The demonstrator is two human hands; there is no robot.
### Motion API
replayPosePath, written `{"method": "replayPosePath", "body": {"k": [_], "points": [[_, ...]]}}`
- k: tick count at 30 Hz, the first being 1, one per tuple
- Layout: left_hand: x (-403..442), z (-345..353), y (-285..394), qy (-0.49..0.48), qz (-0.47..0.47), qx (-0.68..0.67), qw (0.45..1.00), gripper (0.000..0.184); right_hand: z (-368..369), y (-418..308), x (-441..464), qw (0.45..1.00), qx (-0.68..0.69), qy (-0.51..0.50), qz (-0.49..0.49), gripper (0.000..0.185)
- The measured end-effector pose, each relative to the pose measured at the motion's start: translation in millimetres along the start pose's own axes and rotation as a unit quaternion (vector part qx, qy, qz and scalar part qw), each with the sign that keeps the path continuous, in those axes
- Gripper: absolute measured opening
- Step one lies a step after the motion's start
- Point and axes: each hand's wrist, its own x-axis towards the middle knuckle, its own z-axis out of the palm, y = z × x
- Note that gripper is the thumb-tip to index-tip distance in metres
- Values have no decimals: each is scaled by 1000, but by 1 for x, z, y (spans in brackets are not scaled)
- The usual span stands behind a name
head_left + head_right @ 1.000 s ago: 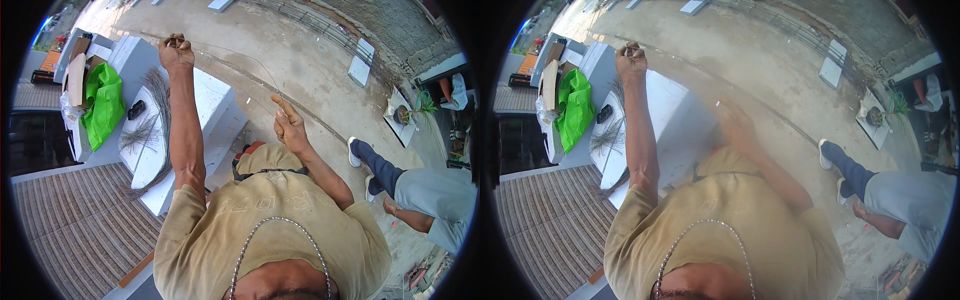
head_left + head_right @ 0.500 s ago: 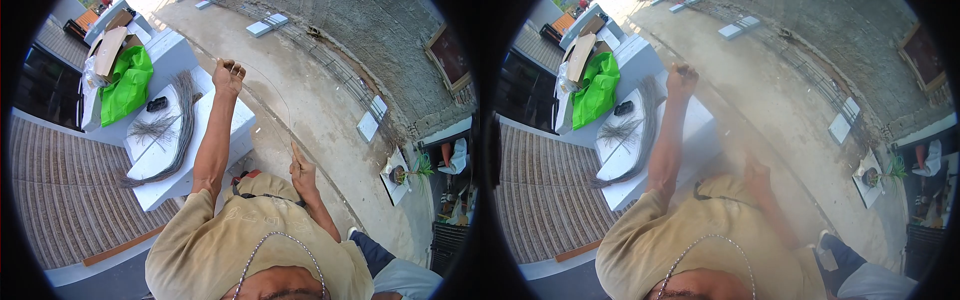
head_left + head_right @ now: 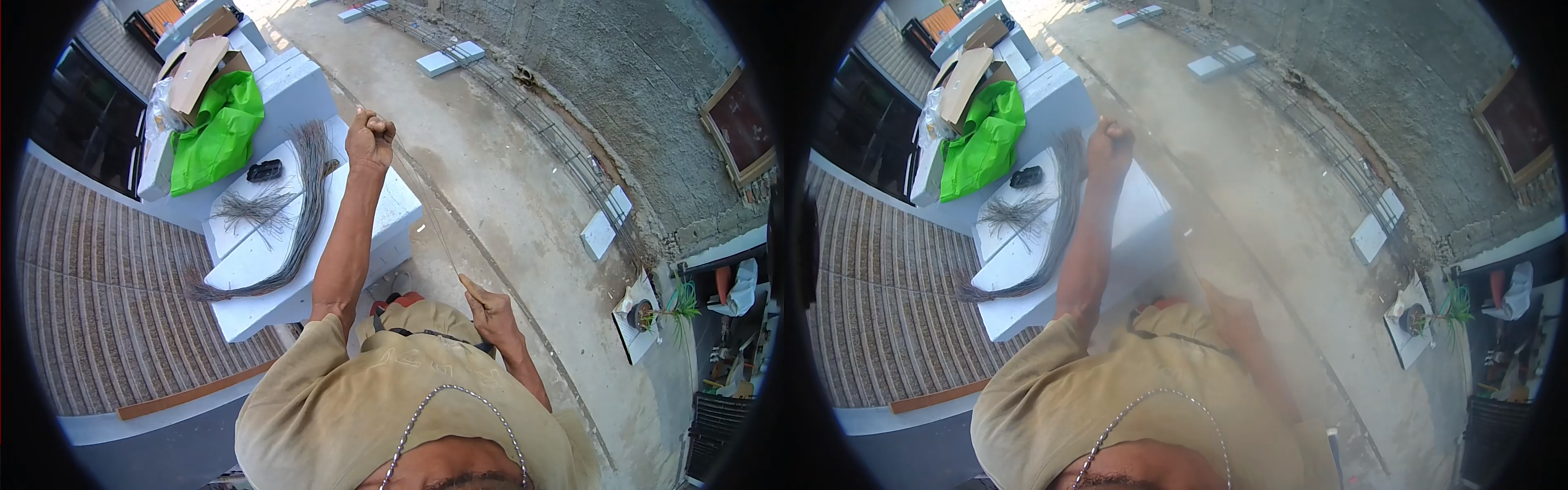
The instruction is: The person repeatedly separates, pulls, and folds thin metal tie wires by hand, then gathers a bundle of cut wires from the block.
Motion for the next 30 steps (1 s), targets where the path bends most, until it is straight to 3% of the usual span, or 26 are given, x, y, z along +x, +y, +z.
{"method": "replayPosePath", "body": {"k": [3, 6, 10, 11, 15, 20, 22, 24, 26, 30], "points": [[-1, -12, -8, -35, 78, 150, 985, 27, -8, -10, 2, 996, 84, 29, 24, 30], [-4, -4, -5, 43, 136, 230, 963, 27, -10, -9, 5, 994, 88, 44, 39, 30], [-8, 20, 10, 37, -10, -9, 999, 27, -5, -7, 12, 998, 59, 23, 23, 30], [6, 2, 17, -76, -85, -88, 990, 28, -3, -6, 12, 997, 70, 13, 27, 30], [-10, 28, 33, -5, -31, -41, 999, 29, 2, -10, 3, 992, 91, -35, 79, 30], [3, 20, 25, -14, 50, 9, 999, 24, -2, -22, -3, 991, 114, -44, 63, 32], [-25, 58, 16, 30, 52, -24, 998, 34, -7, -22, 3, 985, 147, -5, 92, 31], [-56, 70, 3, -21, 0, 31, 999, 54, -12, -24, 12, 968, 192, 47, 154, 31], [-65, 52, -27, -108, -9, 79, 991, 62, -9, -15, 30, 984, 135, 81, 82, 31], [-88, 39, -59, -117, 87, 67, 987, 59, -9, -14, 44, 994, 49, 93, -3, 29]]}}
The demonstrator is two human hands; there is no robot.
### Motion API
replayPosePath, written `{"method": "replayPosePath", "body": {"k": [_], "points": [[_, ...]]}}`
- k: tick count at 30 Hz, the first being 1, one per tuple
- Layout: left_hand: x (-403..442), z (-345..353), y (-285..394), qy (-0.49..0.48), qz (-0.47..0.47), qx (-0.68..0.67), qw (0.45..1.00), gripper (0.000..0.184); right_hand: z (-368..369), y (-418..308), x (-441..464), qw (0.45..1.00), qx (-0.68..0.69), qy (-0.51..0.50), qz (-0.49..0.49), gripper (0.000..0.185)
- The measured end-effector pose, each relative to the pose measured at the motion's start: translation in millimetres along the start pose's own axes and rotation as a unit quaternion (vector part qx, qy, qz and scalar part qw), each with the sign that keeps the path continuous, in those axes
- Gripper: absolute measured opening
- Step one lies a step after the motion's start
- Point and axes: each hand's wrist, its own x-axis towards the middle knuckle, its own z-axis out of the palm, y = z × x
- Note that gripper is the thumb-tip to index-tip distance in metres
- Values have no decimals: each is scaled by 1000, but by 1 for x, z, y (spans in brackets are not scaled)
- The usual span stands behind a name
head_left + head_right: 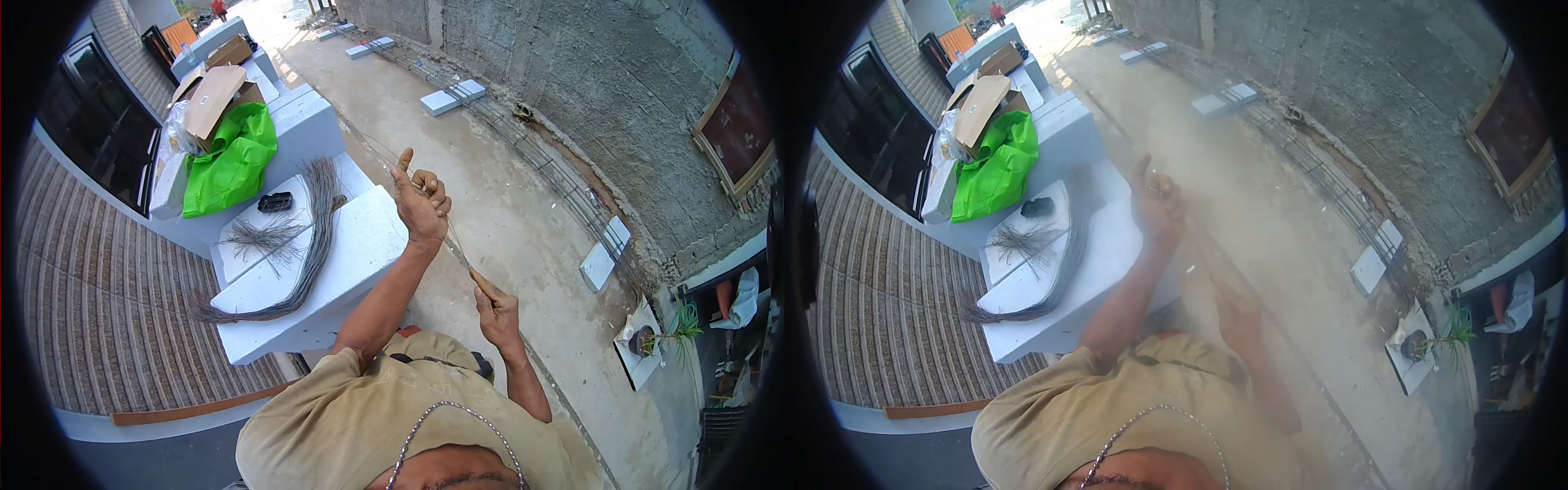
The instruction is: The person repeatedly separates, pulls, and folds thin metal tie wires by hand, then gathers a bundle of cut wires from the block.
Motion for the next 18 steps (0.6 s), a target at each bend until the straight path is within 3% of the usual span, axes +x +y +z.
{"method": "replayPosePath", "body": {"k": [1, 2, 4, 6, 11, 14, 16, 18], "points": [[-9, 14, 6, 17, 29, 61, 998, 52, -5, -1, 3, 1000, -18, -3, -22, 27], [-10, 7, 5, -39, 29, 209, 977, 48, -11, -3, 6, 998, -37, -5, -45, 26], [-11, -10, 3, -179, 28, 478, 859, 42, -39, -2, 16, 989, -102, -8, -104, 22], [-33, -7, 3, -245, -37, 531, 811, 36, -65, -1, 28, 973, -176, -7, -147, 16], [-67, -11, -9, -410, -152, 561, 703, 39, -99, -6, 51, 945, -265, -18, -192, 11], [-81, 6, 2, -381, -256, 568, 684, 42, -100, -3, 54, 923, -303, -27, -235, 15], [-85, -4, -2, -388, -205, 595, 673, 41, -98, 1, 52, 906, -339, -27, -252, 20], [-87, -17, -8, -373, -197, 587, 691, 42, -93, 3, 47, 882, -375, 53, -280, 28]]}}
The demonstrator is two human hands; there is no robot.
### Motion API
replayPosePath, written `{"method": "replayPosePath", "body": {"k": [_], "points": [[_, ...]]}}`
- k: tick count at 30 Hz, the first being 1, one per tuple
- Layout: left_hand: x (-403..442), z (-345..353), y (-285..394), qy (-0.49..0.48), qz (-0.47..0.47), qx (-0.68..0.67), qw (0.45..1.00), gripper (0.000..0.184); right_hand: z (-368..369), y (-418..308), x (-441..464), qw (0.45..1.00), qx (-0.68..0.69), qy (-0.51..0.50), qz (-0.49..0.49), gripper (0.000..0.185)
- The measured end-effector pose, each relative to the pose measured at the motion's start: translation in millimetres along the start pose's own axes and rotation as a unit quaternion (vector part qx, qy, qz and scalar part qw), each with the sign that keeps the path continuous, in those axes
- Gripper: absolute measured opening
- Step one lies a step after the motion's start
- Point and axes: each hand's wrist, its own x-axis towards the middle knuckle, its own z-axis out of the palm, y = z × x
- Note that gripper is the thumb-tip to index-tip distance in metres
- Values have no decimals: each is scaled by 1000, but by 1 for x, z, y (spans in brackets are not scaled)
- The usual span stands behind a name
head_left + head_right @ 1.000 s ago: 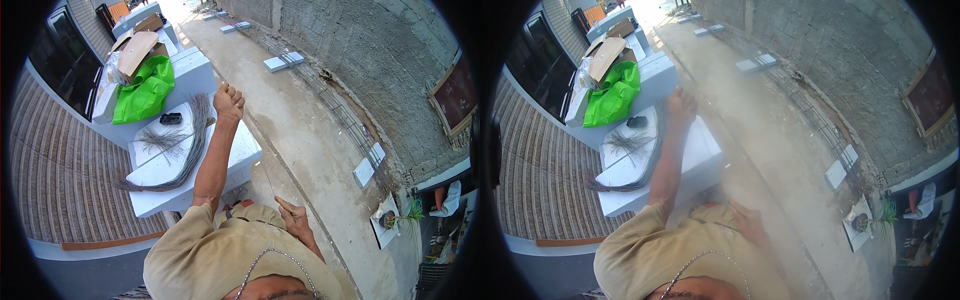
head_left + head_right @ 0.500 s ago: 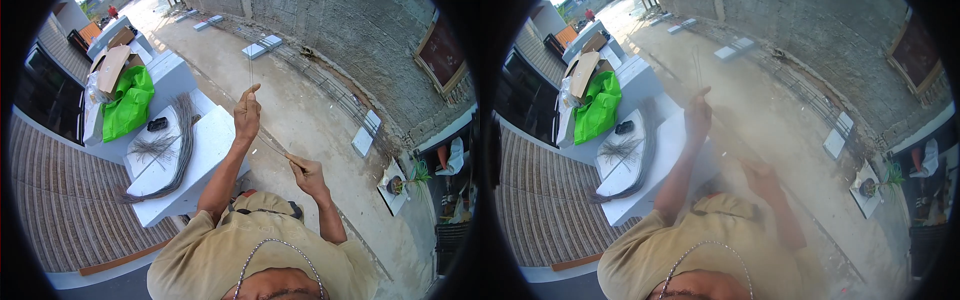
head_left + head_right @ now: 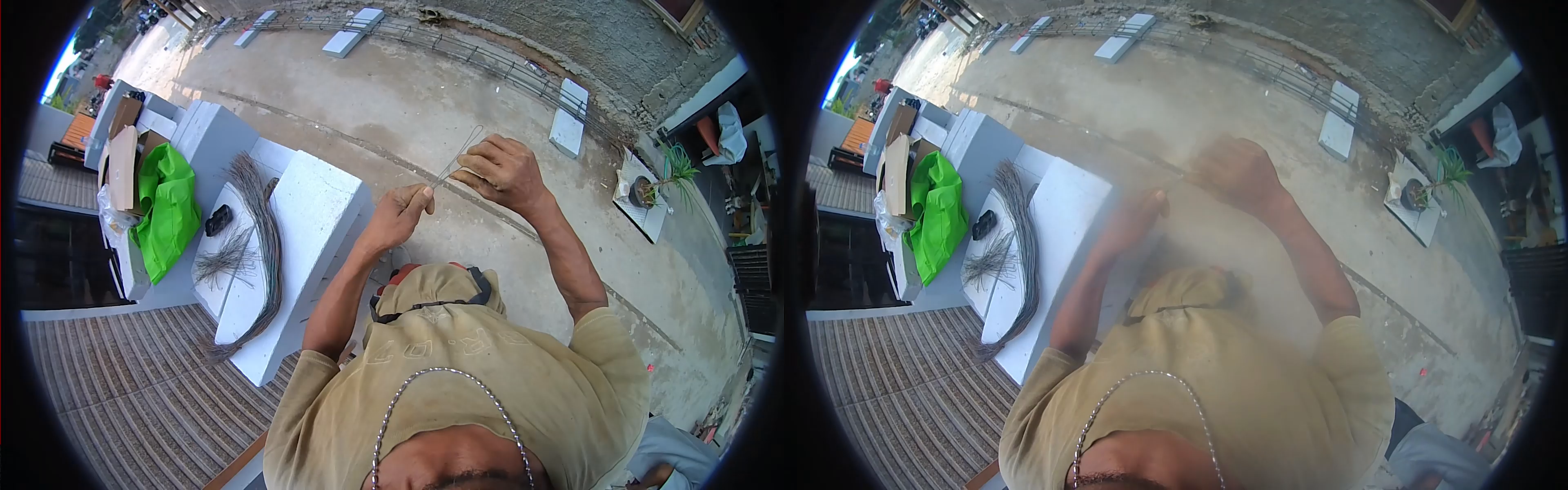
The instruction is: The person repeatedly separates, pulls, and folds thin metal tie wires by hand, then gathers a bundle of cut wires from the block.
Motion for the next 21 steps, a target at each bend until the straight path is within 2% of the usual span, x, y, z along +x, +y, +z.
{"method": "replayPosePath", "body": {"k": [2, 4, 5, 9, 12, 14, 15, 17, 18, 20, 21], "points": [[-2, 4, -11, 19, -21, -77, 997, 42, 4, -8, -4, 996, -58, 57, -22, 35], [-8, 3, 6, -4, -99, -167, 981, 42, 8, -21, -8, 987, -110, 100, -64, 41], [-11, 3, 12, -18, -137, -212, 967, 42, 14, -28, -11, 989, -106, 55, -87, 42], [-13, 1, -2, -49, -113, -147, 981, 42, 19, -40, -5, 991, -77, -39, -100, 45], [-21, -3, -7, -73, -84, -147, 983, 41, 20, -33, -5, 990, -35, -51, -125, 44], [-26, -6, -8, -72, -60, -117, 989, 40, 14, -33, 2, 984, -57, -39, -163, 43], [-27, -6, -11, -77, -25, -102, 991, 39, 12, -33, 4, 980, -66, -32, -183, 43], [-29, -5, -20, -70, 42, -71, 994, 38, 15, -20, -10, 975, -26, -115, -189, 40], [-34, -10, -12, -81, 46, -12, 996, 36, 17, -13, -12, 966, -3, -154, -205, 38], [-51, -23, 11, -78, 26, 103, 991, 34, 0, -27, 4, 961, 18, -159, -226, 28], [-58, -25, 8, -57, 70, 158, 983, 31, -9, -37, 13, 958, 33, -164, -232, 22]]}}
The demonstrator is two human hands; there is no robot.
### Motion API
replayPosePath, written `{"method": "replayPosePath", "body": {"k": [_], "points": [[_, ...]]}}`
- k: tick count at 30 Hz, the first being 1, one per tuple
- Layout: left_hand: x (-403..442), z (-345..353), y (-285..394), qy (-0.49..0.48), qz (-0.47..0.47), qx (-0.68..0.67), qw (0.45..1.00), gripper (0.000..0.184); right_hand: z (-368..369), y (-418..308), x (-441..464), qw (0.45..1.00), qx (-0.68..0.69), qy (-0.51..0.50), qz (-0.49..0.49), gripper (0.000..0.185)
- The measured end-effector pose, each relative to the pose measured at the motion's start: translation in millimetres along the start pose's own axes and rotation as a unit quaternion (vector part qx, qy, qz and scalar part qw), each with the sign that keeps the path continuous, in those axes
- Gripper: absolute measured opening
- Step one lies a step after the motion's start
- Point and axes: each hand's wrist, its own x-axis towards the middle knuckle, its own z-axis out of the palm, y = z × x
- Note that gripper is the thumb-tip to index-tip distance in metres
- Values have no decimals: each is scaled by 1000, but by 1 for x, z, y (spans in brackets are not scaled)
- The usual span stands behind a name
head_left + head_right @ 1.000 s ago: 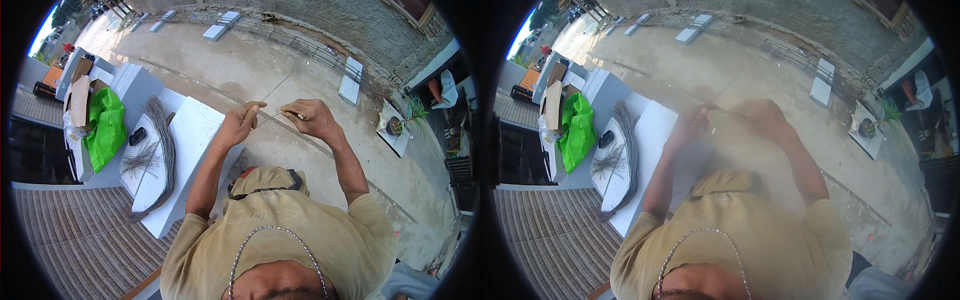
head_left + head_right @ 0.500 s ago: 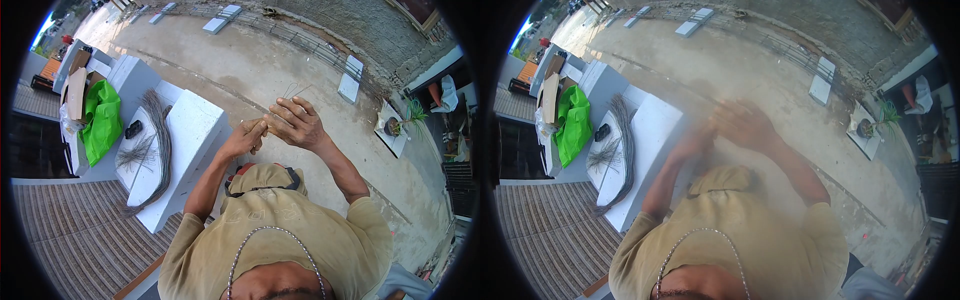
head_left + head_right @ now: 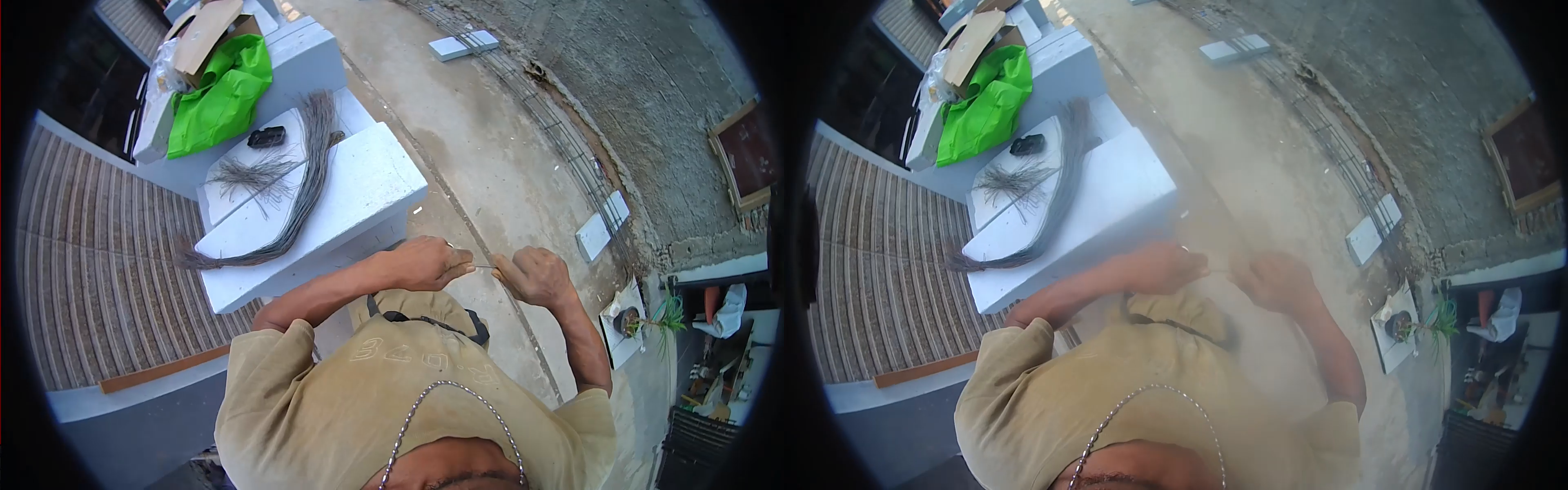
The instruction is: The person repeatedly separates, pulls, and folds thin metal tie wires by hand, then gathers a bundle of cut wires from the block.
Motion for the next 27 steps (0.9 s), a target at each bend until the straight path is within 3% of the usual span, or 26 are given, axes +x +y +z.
{"method": "replayPosePath", "body": {"k": [2, 5, 6, 9, 10, 12, 15, 20, 23, 24, 25, 27], "points": [[-12, 8, -8, 25, 69, 121, 990, 26, -3, -12, 5, 998, 42, -43, 27, 18], [-21, 18, -33, 83, 160, 214, 960, 20, 1, -25, 10, 986, 101, -95, 88, 31], [-28, 2, -22, -7, 128, 266, 955, 25, 0, -29, 13, 971, 178, -121, 108, 31], [-54, -20, -6, -4, 206, 292, 934, 34, -13, -37, 29, 887, 386, -203, 153, 34], [-59, -10, -16, 66, 261, 299, 916, 41, -15, -41, 32, 850, 445, -237, 153, 35], [-73, -3, -20, 71, 251, 303, 916, 39, -12, -45, 30, 780, 518, -304, 179, 32], [-89, -7, -34, 98, 235, 315, 914, 32, 10, -48, 30, 878, 415, -216, 99, 29], [-111, -13, -62, 138, 219, 363, 895, 28, 17, -45, 57, 937, 288, -194, 41, 28], [-121, -34, -55, 163, 242, 408, 865, 29, 27, -36, 58, 772, 490, -375, 151, 26], [-129, -44, -62, 170, 189, 393, 884, 28, 47, -34, 59, 749, 595, -252, 144, 21], [-140, -54, -73, 180, 132, 381, 897, 27, 53, -33, 66, 759, 582, -218, 194, 26], [-168, -75, -108, 269, 47, 405, 873, 25, 74, -28, 79, 779, 545, -149, 273, 41]]}}
